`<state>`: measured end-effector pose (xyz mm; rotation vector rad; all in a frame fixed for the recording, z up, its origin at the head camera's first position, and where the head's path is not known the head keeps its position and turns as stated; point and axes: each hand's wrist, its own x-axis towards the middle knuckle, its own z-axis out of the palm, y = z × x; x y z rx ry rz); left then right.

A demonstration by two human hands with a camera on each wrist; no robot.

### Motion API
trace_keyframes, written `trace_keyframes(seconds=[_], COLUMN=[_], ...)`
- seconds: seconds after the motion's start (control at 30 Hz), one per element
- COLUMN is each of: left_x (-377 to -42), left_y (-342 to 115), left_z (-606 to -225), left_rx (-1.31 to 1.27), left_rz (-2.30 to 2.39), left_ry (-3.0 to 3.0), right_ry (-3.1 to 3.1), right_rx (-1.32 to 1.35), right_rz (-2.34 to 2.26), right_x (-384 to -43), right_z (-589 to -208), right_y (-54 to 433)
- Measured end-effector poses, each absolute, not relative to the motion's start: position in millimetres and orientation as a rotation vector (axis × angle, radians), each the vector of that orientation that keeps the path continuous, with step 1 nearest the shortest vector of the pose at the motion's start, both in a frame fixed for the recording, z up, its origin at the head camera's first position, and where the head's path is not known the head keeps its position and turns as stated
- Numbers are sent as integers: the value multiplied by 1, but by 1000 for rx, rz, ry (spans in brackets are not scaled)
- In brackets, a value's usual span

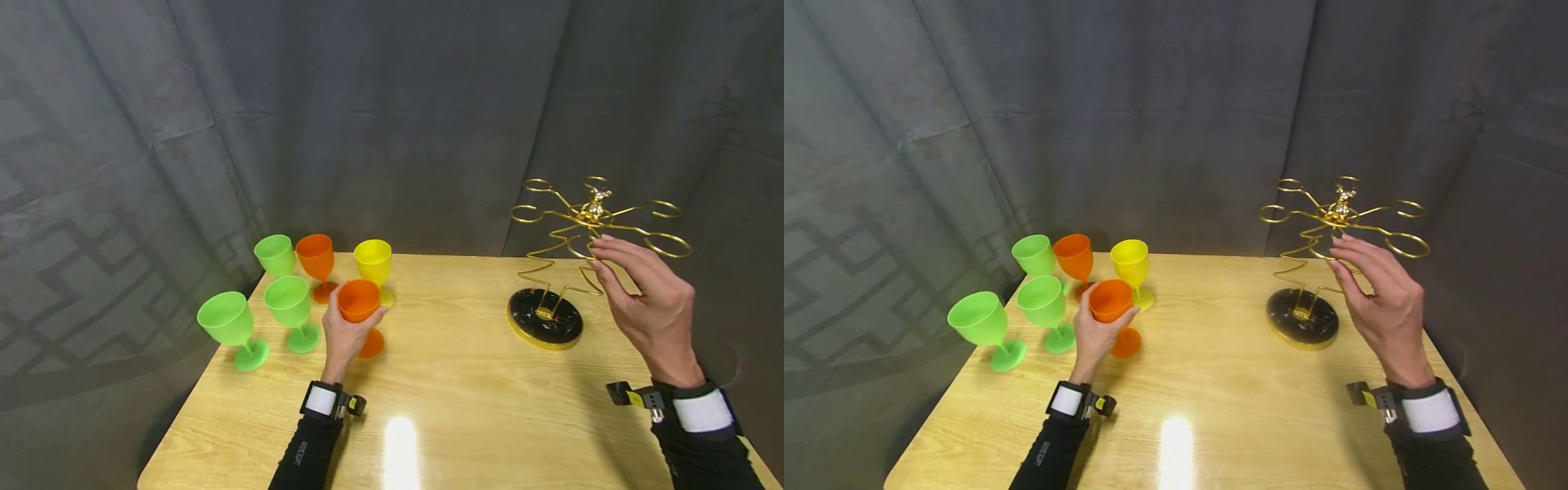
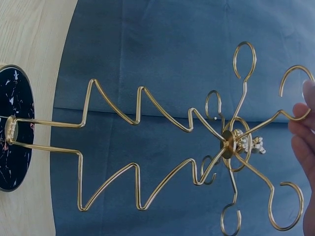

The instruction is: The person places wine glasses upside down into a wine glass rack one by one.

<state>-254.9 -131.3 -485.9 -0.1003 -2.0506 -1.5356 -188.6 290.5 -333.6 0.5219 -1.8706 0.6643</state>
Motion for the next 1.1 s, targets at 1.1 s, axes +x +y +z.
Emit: trace_keyframes(seconds=[1.1], left_x=[-243], left_y=[-111], left_z=[-472], left_rx=[-201], left_rz=[-1656], left_ry=[-2008], right_ry=[-1805], right_rx=[515], right_rz=[706], right_x=[-186], right_z=[-329], right_y=[280])
